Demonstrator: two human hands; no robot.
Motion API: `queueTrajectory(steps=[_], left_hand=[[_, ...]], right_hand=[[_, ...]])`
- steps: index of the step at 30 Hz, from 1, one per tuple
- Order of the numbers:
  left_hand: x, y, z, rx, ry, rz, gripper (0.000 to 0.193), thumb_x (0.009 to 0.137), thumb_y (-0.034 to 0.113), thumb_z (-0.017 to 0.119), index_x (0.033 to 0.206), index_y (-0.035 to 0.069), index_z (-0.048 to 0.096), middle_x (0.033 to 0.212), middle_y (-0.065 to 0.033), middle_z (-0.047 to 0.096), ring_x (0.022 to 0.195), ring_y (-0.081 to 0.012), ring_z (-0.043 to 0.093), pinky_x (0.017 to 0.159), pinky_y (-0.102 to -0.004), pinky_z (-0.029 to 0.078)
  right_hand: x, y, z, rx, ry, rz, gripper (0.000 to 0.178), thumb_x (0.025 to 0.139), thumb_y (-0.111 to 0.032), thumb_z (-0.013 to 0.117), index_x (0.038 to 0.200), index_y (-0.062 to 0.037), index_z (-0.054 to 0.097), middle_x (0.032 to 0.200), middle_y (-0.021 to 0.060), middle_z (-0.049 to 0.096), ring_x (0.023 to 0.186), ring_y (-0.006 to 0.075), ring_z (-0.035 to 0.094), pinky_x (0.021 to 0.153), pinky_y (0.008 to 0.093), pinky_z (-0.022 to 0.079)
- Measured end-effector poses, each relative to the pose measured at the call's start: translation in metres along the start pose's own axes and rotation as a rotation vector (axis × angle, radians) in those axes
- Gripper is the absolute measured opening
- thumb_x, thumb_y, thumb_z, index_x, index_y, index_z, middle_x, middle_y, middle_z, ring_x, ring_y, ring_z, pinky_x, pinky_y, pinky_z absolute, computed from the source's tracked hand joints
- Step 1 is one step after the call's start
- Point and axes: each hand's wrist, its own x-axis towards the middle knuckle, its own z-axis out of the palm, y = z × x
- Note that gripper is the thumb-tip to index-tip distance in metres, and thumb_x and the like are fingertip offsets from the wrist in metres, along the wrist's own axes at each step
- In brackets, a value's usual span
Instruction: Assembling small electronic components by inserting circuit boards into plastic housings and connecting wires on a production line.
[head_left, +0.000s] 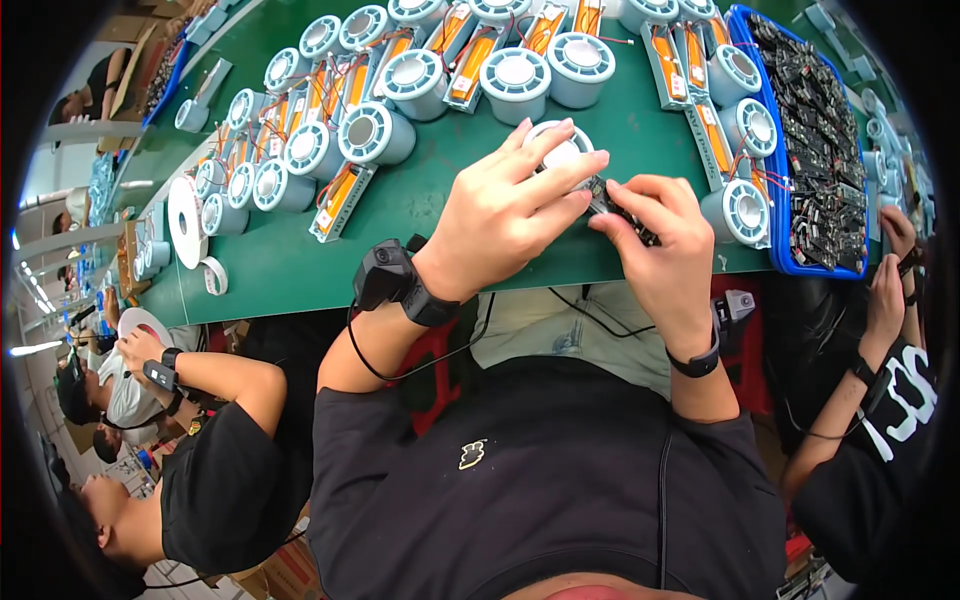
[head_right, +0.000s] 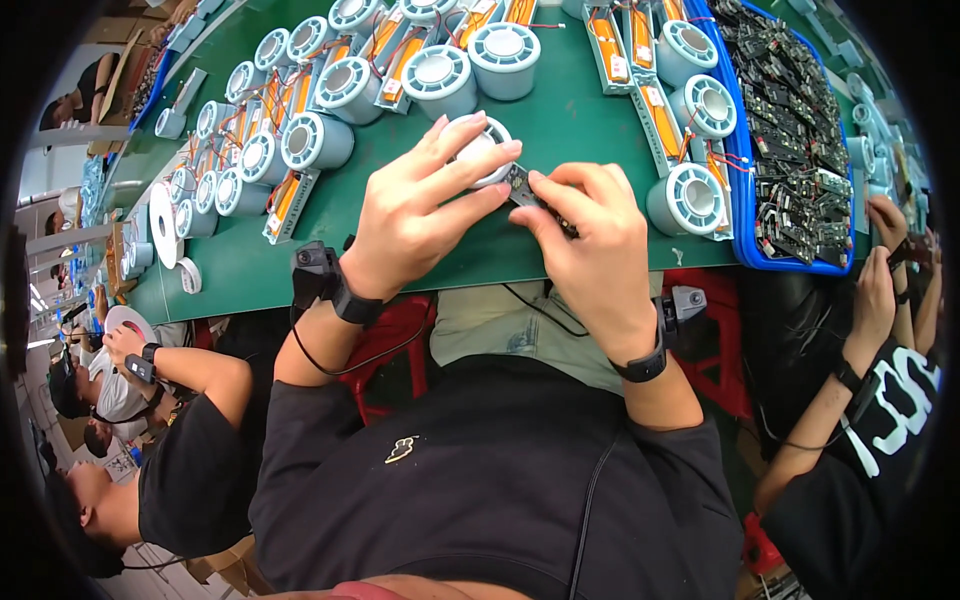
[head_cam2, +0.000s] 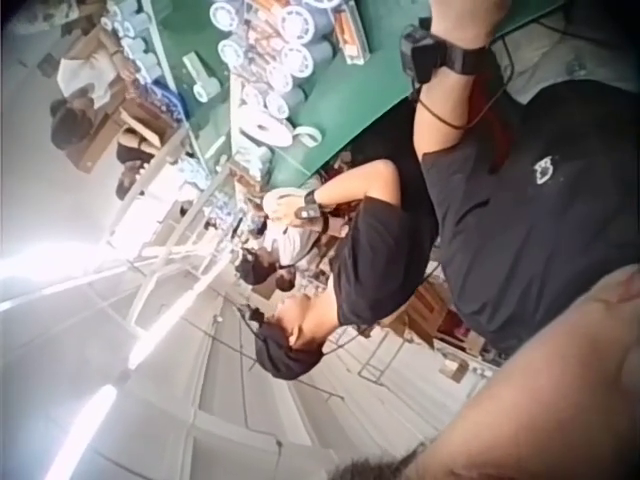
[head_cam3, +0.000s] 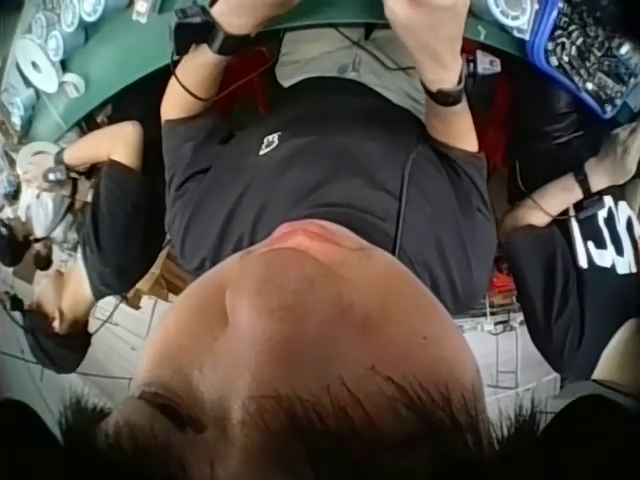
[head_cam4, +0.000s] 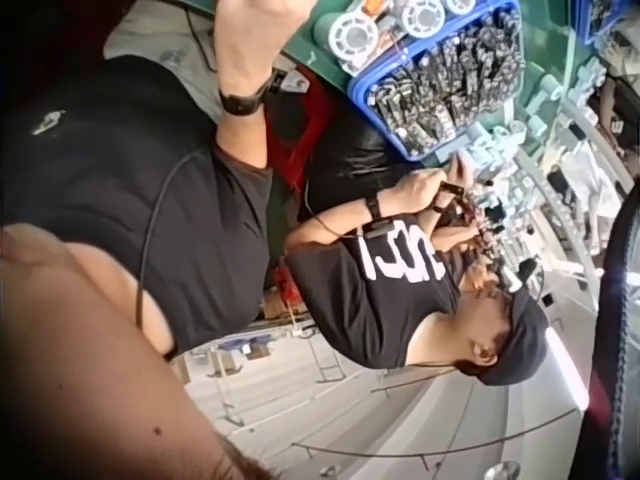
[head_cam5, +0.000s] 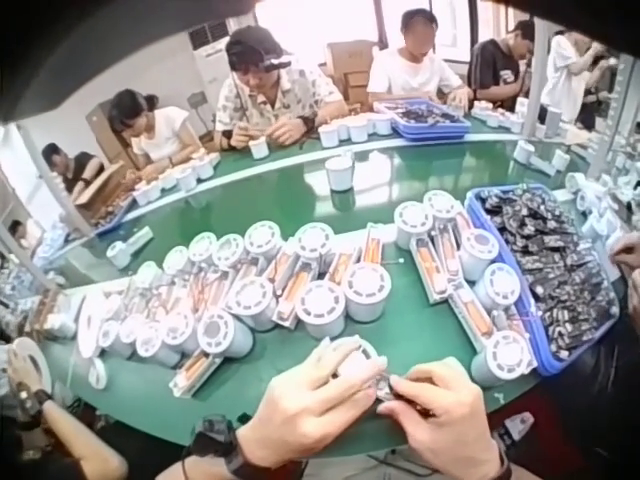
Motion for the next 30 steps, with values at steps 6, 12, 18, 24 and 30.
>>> queueTrajectory(steps=[6,12,18,24,30], left_hand=[[-0.001,0.002,0.002,0.104,-0.01,0.058,0.011,0.074,0.011,0.072,0.082,0.005,0.071,0.13,-0.0071,0.069,0.122,-0.0373,0.065,0.093,-0.0544,0.06],[0.007,0.007,0.0,0.191,-0.022,0.011,0.01,0.074,0.011,0.072,0.077,0.003,0.065,0.136,-0.0056,0.065,0.124,-0.0388,0.062,0.092,-0.0542,0.06],[0.007,-0.004,0.001,0.074,-0.122,0.076,0.011,0.071,0.013,0.072,0.074,0.007,0.063,0.127,-0.0058,0.067,0.119,-0.0374,0.061,0.09,-0.0517,0.057],[0.047,-0.012,-0.052,0.187,0.025,0.115,0.016,0.066,0.002,0.074,0.078,0.01,0.066,0.112,-0.0039,0.071,0.107,-0.0332,0.066,0.084,-0.0454,0.057],[0.128,-0.186,-0.073,0.328,-0.01,-0.182,0.01,0.077,0.013,0.076,0.08,0.006,0.07,0.09,-0.0108,0.071,0.089,-0.0345,0.067,0.078,-0.0432,0.054]], right_hand=[[-0.002,-0.004,-0.006,-0.195,-0.1,-0.14,0.036,0.081,0.001,0.079,0.116,0.0006,0.072,0.112,0.0119,0.072,0.095,0.024,0.066,0.081,0.0337,0.053],[-0.002,0.014,-0.014,0.348,-0.224,0.221,0.026,0.091,0.007,0.064,0.116,0.0048,0.072,0.124,0.0159,0.07,0.109,0.0273,0.067,0.097,0.0338,0.052],[-0.013,0.026,-0.009,0.406,-0.201,0.227,0.027,0.102,-0.002,0.055,0.125,0.0074,0.066,0.132,0.0178,0.067,0.122,0.0237,0.063,0.104,0.0328,0.048],[-0.024,0.034,0.008,0.928,0.209,0.156,0.04,0.107,-0.018,0.053,0.136,0.0085,0.056,0.128,0.0195,0.067,0.12,0.0265,0.064,0.104,0.0375,0.049],[-0.023,0.03,-0.003,0.605,-0.057,0.128,0.042,0.108,-0.023,0.051,0.135,0.009,0.053,0.123,0.02,0.068,0.116,0.0269,0.065,0.103,0.0385,0.05]])
